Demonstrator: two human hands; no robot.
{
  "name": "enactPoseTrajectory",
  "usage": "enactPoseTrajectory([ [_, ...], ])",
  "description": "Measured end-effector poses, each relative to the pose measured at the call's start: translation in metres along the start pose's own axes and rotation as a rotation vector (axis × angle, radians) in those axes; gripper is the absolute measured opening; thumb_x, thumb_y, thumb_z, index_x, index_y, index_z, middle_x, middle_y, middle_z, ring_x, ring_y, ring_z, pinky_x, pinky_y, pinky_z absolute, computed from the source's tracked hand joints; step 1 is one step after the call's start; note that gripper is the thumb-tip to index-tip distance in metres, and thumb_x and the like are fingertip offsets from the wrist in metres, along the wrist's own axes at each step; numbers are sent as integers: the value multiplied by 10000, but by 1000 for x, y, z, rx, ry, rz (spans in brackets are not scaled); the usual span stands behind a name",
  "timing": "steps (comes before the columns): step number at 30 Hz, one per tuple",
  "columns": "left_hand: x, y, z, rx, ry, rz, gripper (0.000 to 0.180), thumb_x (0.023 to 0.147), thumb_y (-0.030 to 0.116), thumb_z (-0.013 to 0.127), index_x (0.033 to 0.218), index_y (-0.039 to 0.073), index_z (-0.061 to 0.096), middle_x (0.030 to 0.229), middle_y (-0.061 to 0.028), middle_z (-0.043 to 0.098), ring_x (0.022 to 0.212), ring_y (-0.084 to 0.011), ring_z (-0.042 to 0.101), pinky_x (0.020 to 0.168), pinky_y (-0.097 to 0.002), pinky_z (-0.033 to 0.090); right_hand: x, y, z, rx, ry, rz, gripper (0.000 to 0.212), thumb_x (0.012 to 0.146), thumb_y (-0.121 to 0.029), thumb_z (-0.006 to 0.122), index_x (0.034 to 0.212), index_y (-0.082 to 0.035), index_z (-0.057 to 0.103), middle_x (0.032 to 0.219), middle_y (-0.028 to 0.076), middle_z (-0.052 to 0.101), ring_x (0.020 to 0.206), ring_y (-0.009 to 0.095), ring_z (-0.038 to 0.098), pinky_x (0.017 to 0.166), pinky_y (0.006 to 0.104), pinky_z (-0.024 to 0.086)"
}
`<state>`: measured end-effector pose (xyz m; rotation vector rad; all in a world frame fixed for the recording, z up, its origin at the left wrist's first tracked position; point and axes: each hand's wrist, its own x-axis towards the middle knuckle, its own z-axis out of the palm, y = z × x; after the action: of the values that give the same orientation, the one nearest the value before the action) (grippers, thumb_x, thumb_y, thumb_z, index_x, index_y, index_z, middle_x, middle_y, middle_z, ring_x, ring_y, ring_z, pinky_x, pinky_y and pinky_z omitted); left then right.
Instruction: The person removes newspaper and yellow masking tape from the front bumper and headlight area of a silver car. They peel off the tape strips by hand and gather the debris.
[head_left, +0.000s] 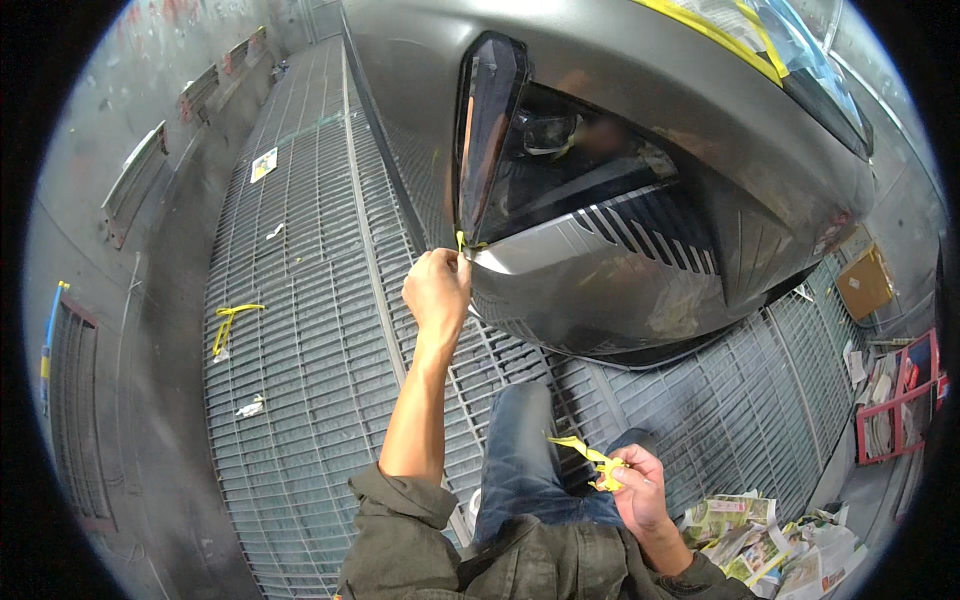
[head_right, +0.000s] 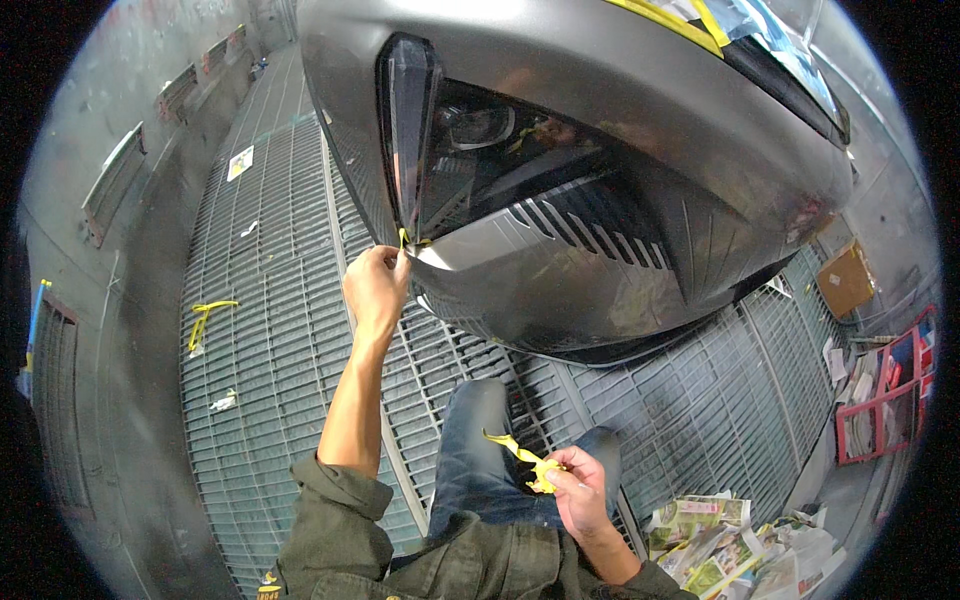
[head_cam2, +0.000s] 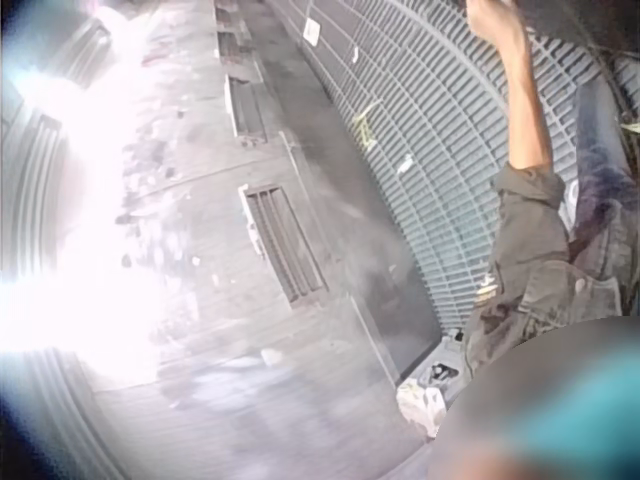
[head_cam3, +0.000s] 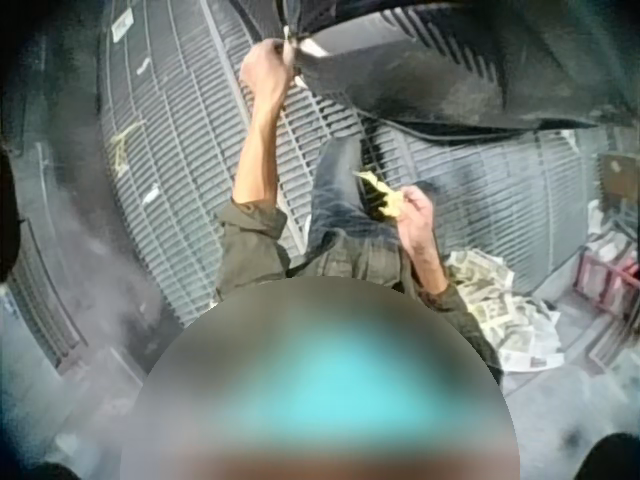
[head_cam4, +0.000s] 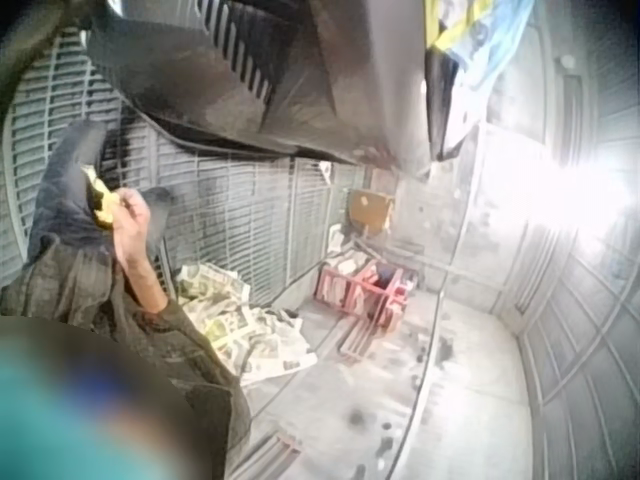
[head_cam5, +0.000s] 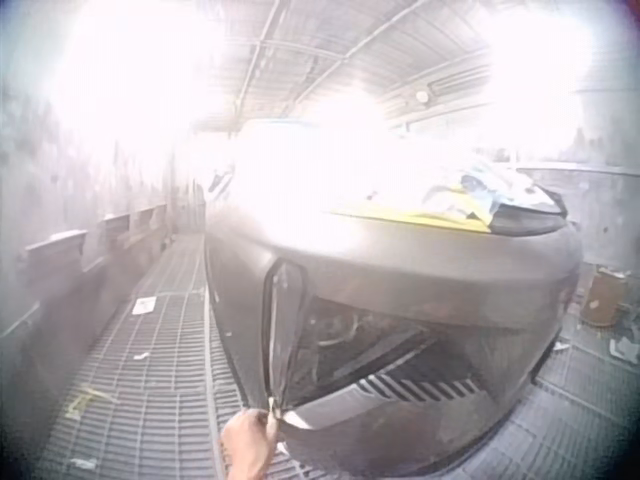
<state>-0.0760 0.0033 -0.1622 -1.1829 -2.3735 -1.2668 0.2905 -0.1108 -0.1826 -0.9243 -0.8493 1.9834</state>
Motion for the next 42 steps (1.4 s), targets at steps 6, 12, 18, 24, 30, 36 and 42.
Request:
enactPoseTrajectory([
  [6, -22, -2, -12, -178, -151, -201, 220, 783, 221, 735, 819, 4, 754, 679, -156, 700, 601, -206, 686, 612, -328, 522, -4, -1, 2, 28, -23, 22, 96, 859, 9, 618, 953, 21, 598, 885, 91, 648, 761, 156, 630, 731, 290, 531],
  [12, -51, 6, -38, -480, -258, -357, 175, 851, 143, 769, 861, -30, 746, 662, 20, 627, 587, -54, 508, 538, -228, 404, -10, 2, 1, 51, -64, 2, 103, 875, 7, 620, 975, 22, 601, 893, 88, 653, 769, 147, 632, 747, 284, 533],
  [18, -115, 46, -94, -765, -842, 179, 186, 861, 213, 756, 888, 30, 752, 770, -70, 663, 671, -152, 611, 612, -290, 484, -5, -1, 7, -140, -32, -139, 271, 926, -60, 657, 1173, 32, 599, 1054, 58, 664, 935, 118, 637, 858, 265, 517],
  [24, -158, 75, -102, -816, -1153, 223, 201, 879, 193, 701, 897, -3, 660, 716, -130, 633, 634, -271, 617, 594, -381, 476, 7, -1, 19, -116, -298, -177, 768, 897, -237, 736, 1477, 42, 317, 1380, 127, 503, 1280, 209, 495, 1090, 355, 380],
  [30, -167, 68, -91, -770, -1215, 36, 242, 865, 244, 754, 888, 3, 739, 683, -76, 686, 612, -133, 626, 582, -293, 483, 17, 19, 22, -234, 167, -179, 148, 952, -11, 616, 1086, 45, 644, 1007, 54, 680, 899, 109, 636, 826, 235, 498],
  [36, -148, 47, -81, -749, -1091, -193, 242, 839, 271, 785, 947, 54, 788, 739, -40, 728, 642, -66, 609, 595, -249, 479, 18, 20, 20, -128, 170, -321, 148, 957, -25, 612, 1090, 34, 636, 979, 54, 678, 838, 91, 615, 786, 239, 491],
  [42, -85, 8, -44, -448, -151, -14, 97, 823, 138, 732, 864, 56, 763, 692, -98, 638, 598, -194, 598, 565, -338, 474, 15, 7, 11, -128, 152, -312, 164, 944, -75, 645, 1076, 21, 626, 959, 62, 674, 791, 119, 624, 724, 241, 499],
])
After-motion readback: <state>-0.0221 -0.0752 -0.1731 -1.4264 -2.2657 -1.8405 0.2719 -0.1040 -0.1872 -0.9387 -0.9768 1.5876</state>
